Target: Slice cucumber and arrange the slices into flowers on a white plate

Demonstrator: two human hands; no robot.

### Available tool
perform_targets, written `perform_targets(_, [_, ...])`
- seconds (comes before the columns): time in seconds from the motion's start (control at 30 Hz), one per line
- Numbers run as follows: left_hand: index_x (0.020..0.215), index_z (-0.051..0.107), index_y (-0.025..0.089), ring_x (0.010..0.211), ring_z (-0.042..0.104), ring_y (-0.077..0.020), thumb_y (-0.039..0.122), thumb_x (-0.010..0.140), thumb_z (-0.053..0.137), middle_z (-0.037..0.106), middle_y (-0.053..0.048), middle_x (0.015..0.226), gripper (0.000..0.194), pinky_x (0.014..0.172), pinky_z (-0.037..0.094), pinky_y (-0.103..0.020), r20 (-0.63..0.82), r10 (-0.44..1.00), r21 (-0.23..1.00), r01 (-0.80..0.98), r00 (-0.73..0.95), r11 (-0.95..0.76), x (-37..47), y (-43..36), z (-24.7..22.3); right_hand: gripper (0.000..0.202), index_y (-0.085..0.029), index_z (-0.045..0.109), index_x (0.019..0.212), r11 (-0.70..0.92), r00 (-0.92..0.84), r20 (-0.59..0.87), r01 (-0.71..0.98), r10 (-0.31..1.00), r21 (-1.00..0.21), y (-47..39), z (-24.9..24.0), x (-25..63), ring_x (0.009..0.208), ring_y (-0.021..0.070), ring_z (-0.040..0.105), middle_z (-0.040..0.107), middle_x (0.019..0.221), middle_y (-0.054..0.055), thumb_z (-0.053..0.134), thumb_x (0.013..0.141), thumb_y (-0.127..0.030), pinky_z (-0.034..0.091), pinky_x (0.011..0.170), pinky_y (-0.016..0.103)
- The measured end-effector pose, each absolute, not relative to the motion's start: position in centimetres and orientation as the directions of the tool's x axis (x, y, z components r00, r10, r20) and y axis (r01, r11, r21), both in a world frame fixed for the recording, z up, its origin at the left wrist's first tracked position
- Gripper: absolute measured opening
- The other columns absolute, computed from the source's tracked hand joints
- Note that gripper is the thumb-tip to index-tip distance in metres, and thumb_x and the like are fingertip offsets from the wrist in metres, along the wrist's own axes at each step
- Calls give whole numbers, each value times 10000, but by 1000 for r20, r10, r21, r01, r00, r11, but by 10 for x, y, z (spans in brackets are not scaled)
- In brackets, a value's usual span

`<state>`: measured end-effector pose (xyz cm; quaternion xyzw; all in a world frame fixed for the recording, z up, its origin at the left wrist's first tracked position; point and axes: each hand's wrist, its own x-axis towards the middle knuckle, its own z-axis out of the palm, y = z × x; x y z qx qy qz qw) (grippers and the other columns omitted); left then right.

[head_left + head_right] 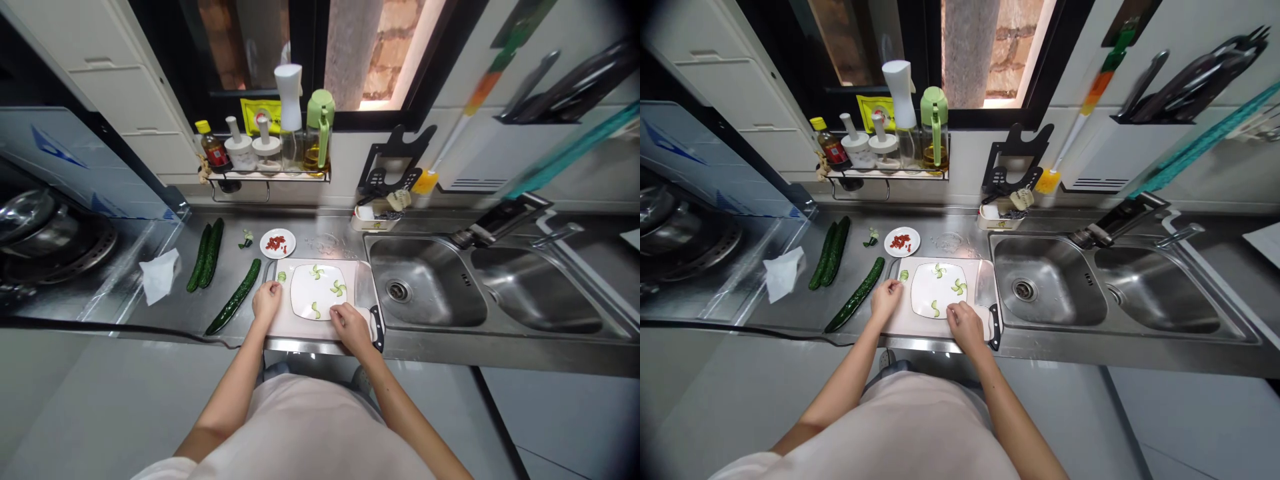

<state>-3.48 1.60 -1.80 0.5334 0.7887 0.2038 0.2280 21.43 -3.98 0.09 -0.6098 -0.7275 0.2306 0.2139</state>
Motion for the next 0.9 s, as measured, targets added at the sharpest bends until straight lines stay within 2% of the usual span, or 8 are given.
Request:
perform_targets(0.47, [1036, 659, 224, 935, 607, -225, 412, 846, 533, 653, -92, 1044, 295, 745, 415, -286, -152, 885, 402, 791, -440, 462, -27, 44, -32, 312, -215, 661, 895, 163, -160, 57, 794, 985, -585, -40, 7, 220, 770, 169, 585, 629, 820, 47, 380, 936, -344, 401, 699, 257])
perform_targets(0.7, [1011, 640, 231, 956, 599, -213, 358, 861, 515, 643, -76, 1036, 233, 766, 418, -287, -162, 894, 445, 777, -418, 445, -25, 45, -35, 315, -208, 658, 887, 174, -167, 68, 781, 984, -600, -40, 4, 223, 768, 176, 589, 637, 819, 56, 377, 933, -341, 419, 712, 269])
perform_targets(0.9, [974, 640, 230, 934, 612, -197, 312, 846, 527, 664, -58, 995, 190, 772, 422, -275, -163, 893, 535, 723, -419, 437, -23, 44, -34, 312, -209, 660, 882, 176, -172, 65, 785, 983, -595, -40, 3, 223, 763, 173, 591, 639, 818, 54, 380, 930, -337, 422, 711, 267])
